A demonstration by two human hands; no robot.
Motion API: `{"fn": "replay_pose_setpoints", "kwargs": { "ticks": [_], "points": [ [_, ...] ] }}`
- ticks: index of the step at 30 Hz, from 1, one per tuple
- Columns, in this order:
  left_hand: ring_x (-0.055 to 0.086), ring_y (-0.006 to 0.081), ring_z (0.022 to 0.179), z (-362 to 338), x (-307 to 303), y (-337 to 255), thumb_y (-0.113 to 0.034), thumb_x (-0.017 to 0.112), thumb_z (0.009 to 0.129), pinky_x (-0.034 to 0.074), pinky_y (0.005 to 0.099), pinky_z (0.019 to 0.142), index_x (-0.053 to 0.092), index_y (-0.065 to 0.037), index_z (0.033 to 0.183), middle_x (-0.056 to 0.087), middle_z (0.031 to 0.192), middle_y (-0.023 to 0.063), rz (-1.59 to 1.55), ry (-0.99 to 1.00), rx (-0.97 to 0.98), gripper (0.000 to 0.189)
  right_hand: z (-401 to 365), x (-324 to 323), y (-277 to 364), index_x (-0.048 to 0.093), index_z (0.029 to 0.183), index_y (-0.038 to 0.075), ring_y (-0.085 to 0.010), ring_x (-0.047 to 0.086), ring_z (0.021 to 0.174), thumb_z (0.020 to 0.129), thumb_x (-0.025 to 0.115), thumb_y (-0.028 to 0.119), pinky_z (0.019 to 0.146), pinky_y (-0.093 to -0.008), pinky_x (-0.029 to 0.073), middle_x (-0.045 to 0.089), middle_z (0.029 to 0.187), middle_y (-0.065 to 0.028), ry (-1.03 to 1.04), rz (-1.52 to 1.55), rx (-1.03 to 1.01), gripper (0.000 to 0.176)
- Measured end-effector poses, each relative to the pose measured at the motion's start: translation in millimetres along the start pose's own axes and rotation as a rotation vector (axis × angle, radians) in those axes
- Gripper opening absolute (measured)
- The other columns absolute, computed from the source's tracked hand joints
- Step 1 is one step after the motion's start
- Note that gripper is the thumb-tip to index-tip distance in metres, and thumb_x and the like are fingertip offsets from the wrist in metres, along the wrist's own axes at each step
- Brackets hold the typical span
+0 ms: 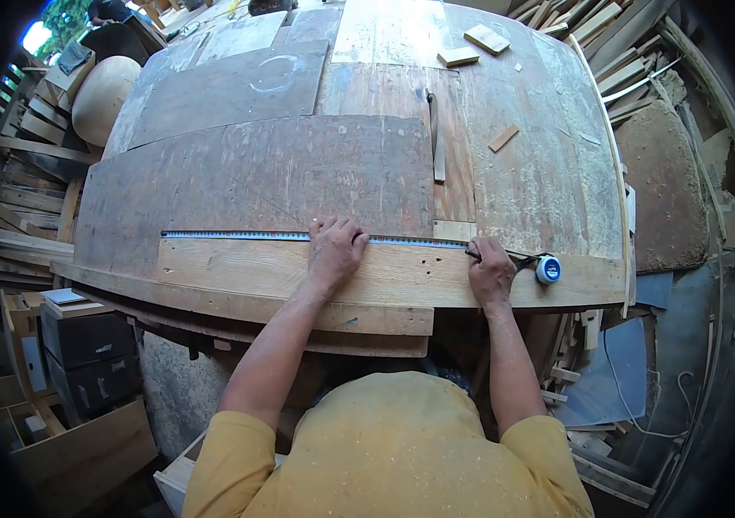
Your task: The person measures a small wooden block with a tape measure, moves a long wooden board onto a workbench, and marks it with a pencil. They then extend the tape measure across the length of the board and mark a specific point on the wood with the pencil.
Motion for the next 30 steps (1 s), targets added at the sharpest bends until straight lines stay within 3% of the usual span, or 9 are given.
{"fn": "replay_pose_setpoints", "kwargs": {
  "ticks": [8,17,24,27,30],
  "points": [
    [0.06,0.0257,0.099,2.6,0.1,-7.0,-0.022,0.066,0.089,0.039,0.0425,0.094,0.067,-0.007,0.089,0.066,0.093,0.0061,-0.036,0.043,0.026,0.015,-0.2,0.4,1.0,0.066,0.093,0.006,-0.0318,0.067,0.082,0.088,0.065,0.009,0.068,-0.0409,0.053,0.066,0.091,-0.0108,0.03,-0.004,0.015,0.007],
    [0.06,0.0268,0.098,2.8,-2.4,-7.4,-0.021,0.067,0.089,0.041,0.042,0.092,0.067,-0.007,0.089,0.065,0.092,0.0067,-0.06,0.041,0.059,0.014,-12.9,-18.0,2.6,0.07,0.106,0.007,-0.0314,0.069,0.083,0.086,0.065,0.001,0.069,-0.0394,0.056,0.067,0.097,-0.0111,-0.166,0.081,-0.061,0.021],
    [0.061,0.0261,0.097,3.6,-0.1,-3.9,-0.024,0.065,0.089,0.043,0.0422,0.09,0.068,-0.01,0.086,0.066,0.093,0.0055,-0.063,0.036,0.038,0.014,-13.0,-31.6,21.1,0.067,0.106,-0.003,-0.0336,0.066,0.095,0.09,0.059,-0.003,0.083,-0.0372,0.053,0.066,0.1,-0.0184,-0.186,0.361,-0.033,0.018],
    [0.061,0.0261,0.096,4.6,0.4,-3.3,-0.024,0.065,0.089,0.043,0.0421,0.09,0.069,-0.01,0.086,0.066,0.093,0.0056,-0.075,0.049,0.017,0.015,-12.9,-23.2,18.7,0.066,0.101,-0.005,-0.033,0.064,0.09,0.099,0.054,0.012,0.078,-0.0374,0.051,0.064,0.096,-0.0178,-0.197,0.493,0.104,0.021],
    [0.061,0.0261,0.096,4.8,-1.5,-3.8,-0.024,0.066,0.089,0.044,0.0419,0.09,0.069,-0.009,0.086,0.066,0.091,0.0057,-0.088,0.052,0.006,0.015,-21.3,-6.7,6.5,0.065,0.094,-0.004,-0.023,0.061,0.074,0.107,0.043,0.035,0.067,-0.0326,0.048,0.062,0.081,-0.011,-0.215,0.506,0.156,0.046]
  ]
}}
Point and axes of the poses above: each hand's wrist, its own z-axis towards the middle knuckle, its own x-axis out of the palm, y = z × x, the point moved 8 cm from there along z, towards the middle knuckle
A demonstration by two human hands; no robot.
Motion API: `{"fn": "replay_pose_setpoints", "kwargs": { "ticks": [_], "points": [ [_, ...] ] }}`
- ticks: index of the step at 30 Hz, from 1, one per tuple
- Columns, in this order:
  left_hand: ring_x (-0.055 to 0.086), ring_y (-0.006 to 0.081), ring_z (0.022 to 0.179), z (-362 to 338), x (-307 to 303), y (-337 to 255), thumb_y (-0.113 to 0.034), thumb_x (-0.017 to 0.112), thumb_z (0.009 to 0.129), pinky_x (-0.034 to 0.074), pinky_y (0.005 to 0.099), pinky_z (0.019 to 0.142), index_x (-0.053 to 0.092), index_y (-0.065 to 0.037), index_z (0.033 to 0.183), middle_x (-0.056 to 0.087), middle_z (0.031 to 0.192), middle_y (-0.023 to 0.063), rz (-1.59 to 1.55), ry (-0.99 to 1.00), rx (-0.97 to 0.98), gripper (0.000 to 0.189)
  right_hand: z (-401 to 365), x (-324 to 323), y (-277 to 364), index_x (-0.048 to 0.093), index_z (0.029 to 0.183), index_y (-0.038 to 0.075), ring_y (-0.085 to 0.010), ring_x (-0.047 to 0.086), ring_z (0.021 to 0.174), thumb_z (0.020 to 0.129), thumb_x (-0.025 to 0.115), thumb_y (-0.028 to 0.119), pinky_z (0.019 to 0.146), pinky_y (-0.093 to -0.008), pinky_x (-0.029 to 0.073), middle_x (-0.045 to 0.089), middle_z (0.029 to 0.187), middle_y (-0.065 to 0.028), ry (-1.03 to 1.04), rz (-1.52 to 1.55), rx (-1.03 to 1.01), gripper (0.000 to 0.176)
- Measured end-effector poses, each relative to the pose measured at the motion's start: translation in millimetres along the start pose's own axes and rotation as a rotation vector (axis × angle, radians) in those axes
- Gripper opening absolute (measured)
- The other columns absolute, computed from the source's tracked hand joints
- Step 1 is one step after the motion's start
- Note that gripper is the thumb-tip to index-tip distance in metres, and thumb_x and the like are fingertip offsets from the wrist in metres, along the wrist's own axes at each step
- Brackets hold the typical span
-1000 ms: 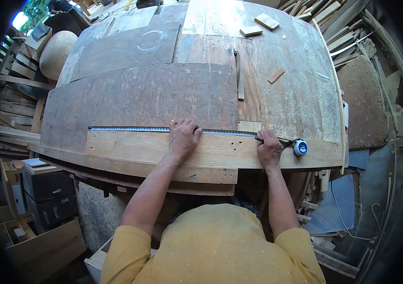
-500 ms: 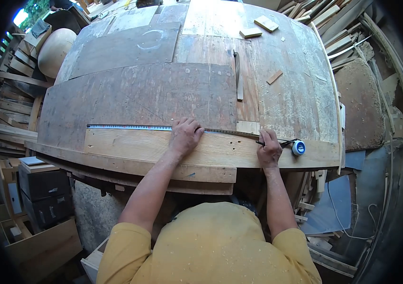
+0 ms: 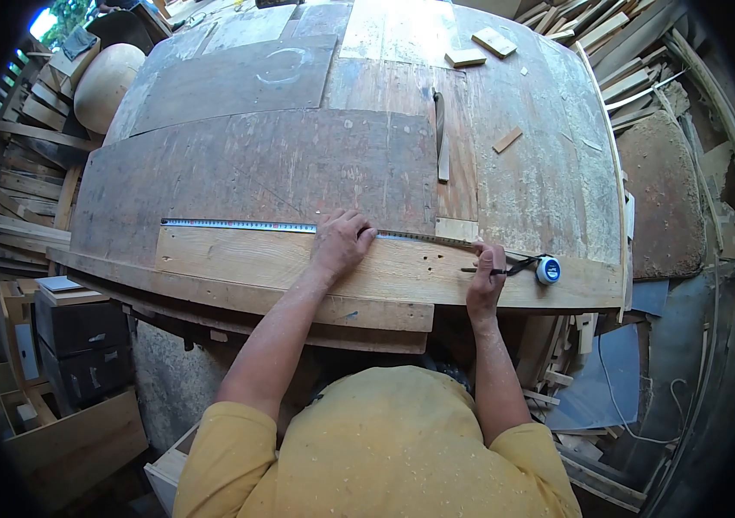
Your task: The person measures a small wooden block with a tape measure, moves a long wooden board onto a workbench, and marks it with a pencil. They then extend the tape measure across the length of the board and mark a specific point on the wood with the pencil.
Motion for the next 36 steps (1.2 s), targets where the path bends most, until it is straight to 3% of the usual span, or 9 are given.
{"fn": "replay_pose_setpoints", "kwargs": {
  "ticks": [4,7,8,11,12,15,19,26,36],
  "points": [
    [0.061,0.0261,0.094,-0.1,-0.6,0.7,-0.023,0.068,0.088,0.043,0.042,0.089,0.069,-0.008,0.086,0.066,0.089,0.0058,-0.009,-0.005,-0.002,0.016,-23.6,18.5,-36.4,0.066,0.095,0.002,-0.0047,0.048,0.059,0.106,0.037,0.053,0.056,-0.0218,0.038,0.055,0.065,0.0037,0.248,0.374,0.455,0.06],
    [0.062,0.0261,0.093,0.5,0.9,3.0,-0.024,0.068,0.088,0.043,0.0421,0.088,0.069,-0.008,0.085,0.067,0.088,0.0058,-0.019,-0.016,-0.004,0.016,-21.3,29.2,-14.4,0.067,0.105,0.002,-0.0072,0.052,0.063,0.107,0.039,0.048,0.059,-0.0208,0.042,0.059,0.071,-0.0001,0.316,0.426,0.526,0.054],
    [0.062,0.026,0.093,0.5,0.6,3.4,-0.024,0.068,0.088,0.043,0.0422,0.088,0.07,-0.008,0.085,0.067,0.088,0.0058,-0.022,-0.018,-0.007,0.016,-19.4,34.7,-10.4,0.067,0.109,0.002,-0.0073,0.055,0.066,0.106,0.047,0.038,0.061,-0.0202,0.045,0.065,0.078,-0.003,0.341,0.492,0.494,0.042],
    [0.062,0.0259,0.092,0.9,1.2,4.9,-0.024,0.068,0.087,0.043,0.0421,0.087,0.07,-0.007,0.085,0.067,0.086,0.0057,-0.033,-0.005,-0.022,0.017,-19.4,53.5,6.9,0.068,0.101,0.0,-0.0063,0.058,0.07,0.102,0.059,0.024,0.062,-0.021,0.047,0.065,0.08,-0.0022,0.371,0.569,0.431,0.026],
    [0.062,0.0259,0.092,1.0,0.8,5.1,-0.024,0.069,0.087,0.043,0.0421,0.087,0.07,-0.008,0.085,0.067,0.086,0.0056,-0.034,-0.006,-0.021,0.017,-19.9,57.4,11.6,0.068,0.099,-0.001,-0.0072,0.059,0.071,0.095,0.065,0.013,0.064,-0.022,0.048,0.066,0.079,-0.0027,0.422,0.541,0.45,0.015],
    [0.062,0.0258,0.092,0.5,0.3,5.4,-0.024,0.069,0.087,0.043,0.0418,0.087,0.07,-0.008,0.085,0.067,0.086,0.0054,-0.037,-0.01,-0.016,0.016,-13.1,71.5,16.1,0.068,0.094,-0.001,-0.008,0.059,0.07,0.091,0.067,0.01,0.063,-0.0241,0.047,0.065,0.075,-0.0034,0.431,0.33,0.28,0.012],
    [0.061,0.0253,0.093,-0.7,0.4,2.9,-0.024,0.069,0.088,0.042,0.0413,0.088,0.07,-0.009,0.085,0.066,0.087,0.005,-0.016,-0.039,0.021,0.015,-8.9,96.1,16.6,0.067,0.09,-0.002,-0.0106,0.061,0.066,0.088,0.066,0.008,0.061,-0.0277,0.048,0.066,0.073,-0.0058,0.416,0.368,0.364,0.01],
    [0.061,0.0243,0.099,-2.3,4.9,3.1,-0.026,0.066,0.089,0.039,0.043,0.096,0.068,-0.012,0.087,0.067,0.093,0.0043,0.054,-0.037,0.057,0.014,-5.2,104.0,26.6,0.067,0.082,0.0,-0.0205,0.065,0.062,0.084,0.064,0.006,0.06,-0.0313,0.05,0.065,0.069,-0.0122,0.321,0.214,0.078,0.006],
    [0.062,0.0249,0.096,1.5,3.1,3.0,-0.024,0.066,0.089,0.037,0.0434,0.095,0.066,-0.011,0.086,0.067,0.091,0.0053,0.023,-0.038,0.034,0.014,-3.0,103.7,37.6,0.065,0.081,0.001,-0.024,0.066,0.062,0.083,0.064,0.004,0.059,-0.033,0.05,0.064,0.069,-0.0137,0.287,0.162,-0.02,0.004]
  ]
}}
Point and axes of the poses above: each hand's wrist, its own z-axis towards the middle knuckle, its own x-axis out of the palm, y = z × x, the point moved 8 cm from there along z, towards the middle knuckle
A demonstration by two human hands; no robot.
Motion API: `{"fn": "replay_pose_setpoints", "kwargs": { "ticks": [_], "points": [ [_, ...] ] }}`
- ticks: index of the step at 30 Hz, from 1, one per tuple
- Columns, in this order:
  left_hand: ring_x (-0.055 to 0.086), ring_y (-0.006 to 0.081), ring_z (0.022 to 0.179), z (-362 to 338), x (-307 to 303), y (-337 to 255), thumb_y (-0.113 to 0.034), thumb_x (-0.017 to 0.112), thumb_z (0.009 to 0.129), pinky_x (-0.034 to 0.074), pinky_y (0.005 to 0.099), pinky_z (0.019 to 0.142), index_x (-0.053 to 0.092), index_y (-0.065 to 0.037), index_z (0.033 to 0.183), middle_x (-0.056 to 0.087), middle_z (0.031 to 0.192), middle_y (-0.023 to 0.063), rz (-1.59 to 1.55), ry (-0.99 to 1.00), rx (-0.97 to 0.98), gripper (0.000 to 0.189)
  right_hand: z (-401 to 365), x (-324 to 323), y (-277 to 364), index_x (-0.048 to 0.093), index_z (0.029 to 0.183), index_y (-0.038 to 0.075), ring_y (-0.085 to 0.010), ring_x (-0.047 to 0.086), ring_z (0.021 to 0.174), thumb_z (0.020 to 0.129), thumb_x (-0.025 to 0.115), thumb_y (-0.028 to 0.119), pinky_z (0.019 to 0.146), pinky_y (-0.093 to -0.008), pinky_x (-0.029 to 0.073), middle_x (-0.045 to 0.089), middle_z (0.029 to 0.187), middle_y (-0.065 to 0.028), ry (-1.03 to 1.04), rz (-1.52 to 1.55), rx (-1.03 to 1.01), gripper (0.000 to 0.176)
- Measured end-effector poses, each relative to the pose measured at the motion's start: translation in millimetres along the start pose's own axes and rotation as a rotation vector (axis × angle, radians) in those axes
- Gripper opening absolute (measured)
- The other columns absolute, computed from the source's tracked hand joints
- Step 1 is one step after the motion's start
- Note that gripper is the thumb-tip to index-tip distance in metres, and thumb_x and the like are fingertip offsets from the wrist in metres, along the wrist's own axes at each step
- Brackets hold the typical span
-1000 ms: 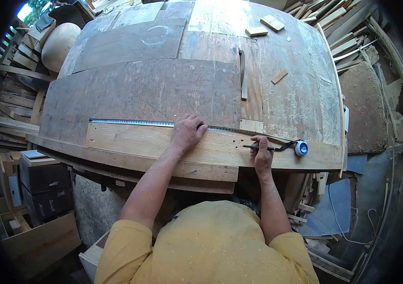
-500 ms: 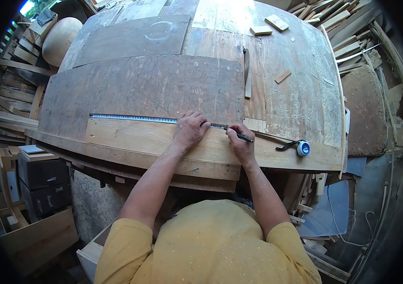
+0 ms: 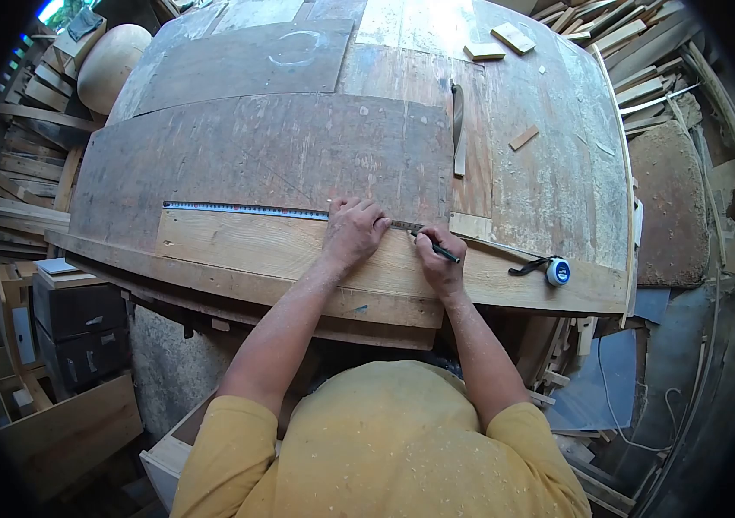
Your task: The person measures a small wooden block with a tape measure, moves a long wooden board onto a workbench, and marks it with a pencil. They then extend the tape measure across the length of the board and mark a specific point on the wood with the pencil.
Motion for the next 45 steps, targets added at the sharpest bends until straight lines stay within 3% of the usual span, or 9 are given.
{"fn": "replay_pose_setpoints", "kwargs": {
  "ticks": [14,45],
  "points": [
    [0.063,0.0272,0.095,1.7,1.0,-0.4,-0.024,0.066,0.089,0.037,0.0442,0.094,0.066,-0.008,0.087,0.067,0.09,0.0083,0.002,0.002,-0.017,0.016,-0.6,0.4,2.2,0.067,0.083,0.001,-0.0206,0.065,0.061,0.084,0.064,0.005,0.059,-0.0318,0.05,0.065,0.069,-0.0124,0.005,0.022,0.05,0.005],
    [0.062,0.0238,0.094,0.9,4.9,1.2,-0.024,0.065,0.09,0.037,0.0435,0.093,0.064,-0.013,0.088,0.065,0.09,0.0046,0.043,-0.013,0.011,0.012,-1.9,2.0,-2.1,0.066,0.083,0.001,-0.0231,0.066,0.063,0.084,0.064,0.005,0.06,-0.0325,0.05,0.065,0.07,-0.0137,0.014,0.022,0.062,0.005]
  ]
}}
Point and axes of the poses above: each hand's wrist, its own z-axis towards the middle knuckle, its own x-axis out of the palm, y = z × x, the point moved 8 cm from there along z, towards the middle knuckle
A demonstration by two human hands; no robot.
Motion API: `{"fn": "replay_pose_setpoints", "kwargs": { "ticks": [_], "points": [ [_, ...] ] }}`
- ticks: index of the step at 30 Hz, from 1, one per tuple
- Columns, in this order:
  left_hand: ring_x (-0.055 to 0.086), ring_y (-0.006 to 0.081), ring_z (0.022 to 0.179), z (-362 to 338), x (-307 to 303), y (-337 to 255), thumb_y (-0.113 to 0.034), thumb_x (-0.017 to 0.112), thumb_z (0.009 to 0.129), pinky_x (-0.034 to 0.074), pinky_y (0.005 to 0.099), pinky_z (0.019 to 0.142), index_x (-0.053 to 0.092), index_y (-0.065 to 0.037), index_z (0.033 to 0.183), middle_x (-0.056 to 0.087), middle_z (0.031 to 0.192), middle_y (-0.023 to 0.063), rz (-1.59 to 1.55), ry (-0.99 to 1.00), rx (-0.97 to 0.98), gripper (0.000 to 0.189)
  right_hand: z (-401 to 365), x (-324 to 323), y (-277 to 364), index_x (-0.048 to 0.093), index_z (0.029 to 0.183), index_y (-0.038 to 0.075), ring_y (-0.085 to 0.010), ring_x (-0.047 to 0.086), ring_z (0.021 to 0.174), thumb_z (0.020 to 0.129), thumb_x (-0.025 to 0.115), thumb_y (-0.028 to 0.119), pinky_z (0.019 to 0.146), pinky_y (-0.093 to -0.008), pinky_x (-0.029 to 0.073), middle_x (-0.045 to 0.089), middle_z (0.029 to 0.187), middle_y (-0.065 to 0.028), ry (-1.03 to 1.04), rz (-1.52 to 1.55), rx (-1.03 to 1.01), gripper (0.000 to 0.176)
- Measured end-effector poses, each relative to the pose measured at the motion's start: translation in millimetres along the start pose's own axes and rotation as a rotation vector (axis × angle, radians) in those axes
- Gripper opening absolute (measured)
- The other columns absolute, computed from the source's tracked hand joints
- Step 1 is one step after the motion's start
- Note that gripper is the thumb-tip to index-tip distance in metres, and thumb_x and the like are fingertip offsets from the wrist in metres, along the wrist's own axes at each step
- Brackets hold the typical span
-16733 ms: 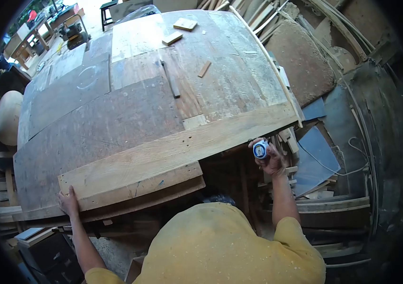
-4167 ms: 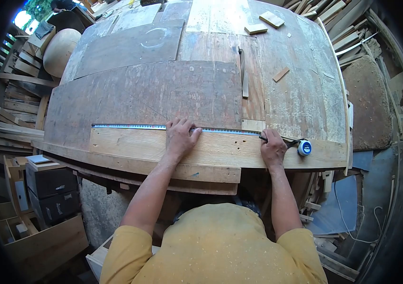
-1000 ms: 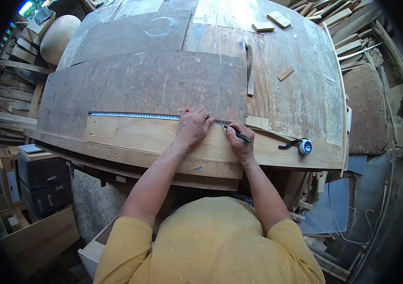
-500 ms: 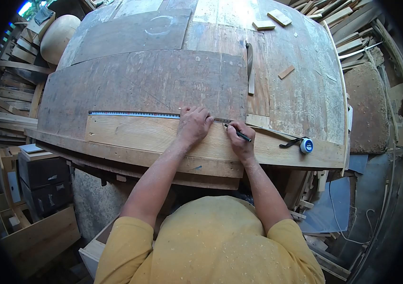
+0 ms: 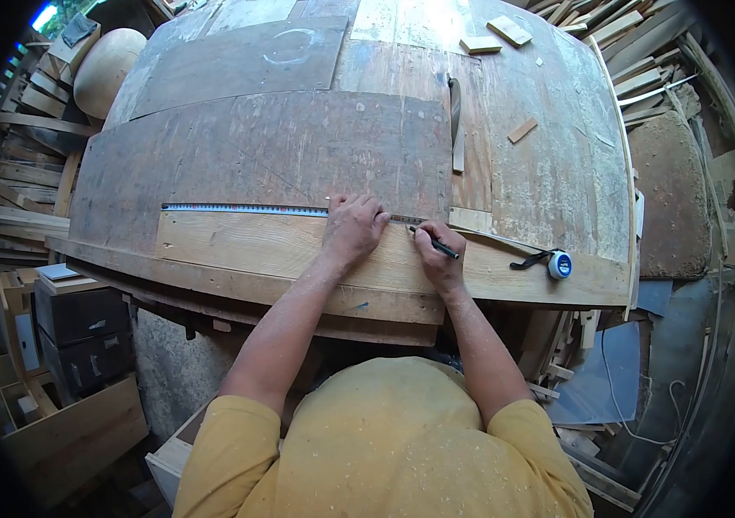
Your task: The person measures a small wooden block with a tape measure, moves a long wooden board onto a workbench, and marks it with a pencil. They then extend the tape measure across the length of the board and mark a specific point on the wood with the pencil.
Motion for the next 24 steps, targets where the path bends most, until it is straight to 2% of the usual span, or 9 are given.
{"fn": "replay_pose_setpoints", "kwargs": {
  "ticks": [11,14,24],
  "points": [
    [0.062,0.0241,0.094,0.3,-0.4,-0.1,-0.024,0.065,0.09,0.037,0.0437,0.093,0.064,-0.013,0.088,0.065,0.09,0.0046,0.006,0.013,-0.008,0.012,-0.4,0.1,-0.1,0.067,0.084,0.0,-0.024,0.066,0.064,0.084,0.064,0.005,0.06,-0.0326,0.05,0.065,0.071,-0.0143,-0.011,0.005,0.001,0.006],
    [0.062,0.028,0.094,0.6,-3.2,-2.0,-0.024,0.066,0.089,0.038,0.0444,0.092,0.064,-0.008,0.087,0.066,0.09,0.0086,-0.025,0.001,-0.005,0.016,-0.4,0.5,-0.4,0.066,0.084,0.0,-0.0241,0.067,0.064,0.084,0.065,0.006,0.06,-0.0327,0.05,0.066,0.071,-0.0145,-0.006,-0.011,-0.006,0.006],
    [0.062,0.0277,0.094,0.5,-3.2,-1.9,-0.023,0.066,0.089,0.038,0.0442,0.091,0.064,-0.007,0.086,0.065,0.089,0.0086,-0.026,0.003,-0.012,0.015,-0.8,0.9,-0.7,0.066,0.082,0.0,-0.0241,0.066,0.063,0.084,0.064,0.005,0.06,-0.0331,0.05,0.064,0.07,-0.0141,-0.01,-0.011,-0.004,0.006]
  ]
}}
Point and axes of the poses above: each hand's wrist, its own z-axis towards the middle knuckle, its own x-axis out of the palm, y = z × x, the point moved 8 cm from there along z, towards the middle knuckle
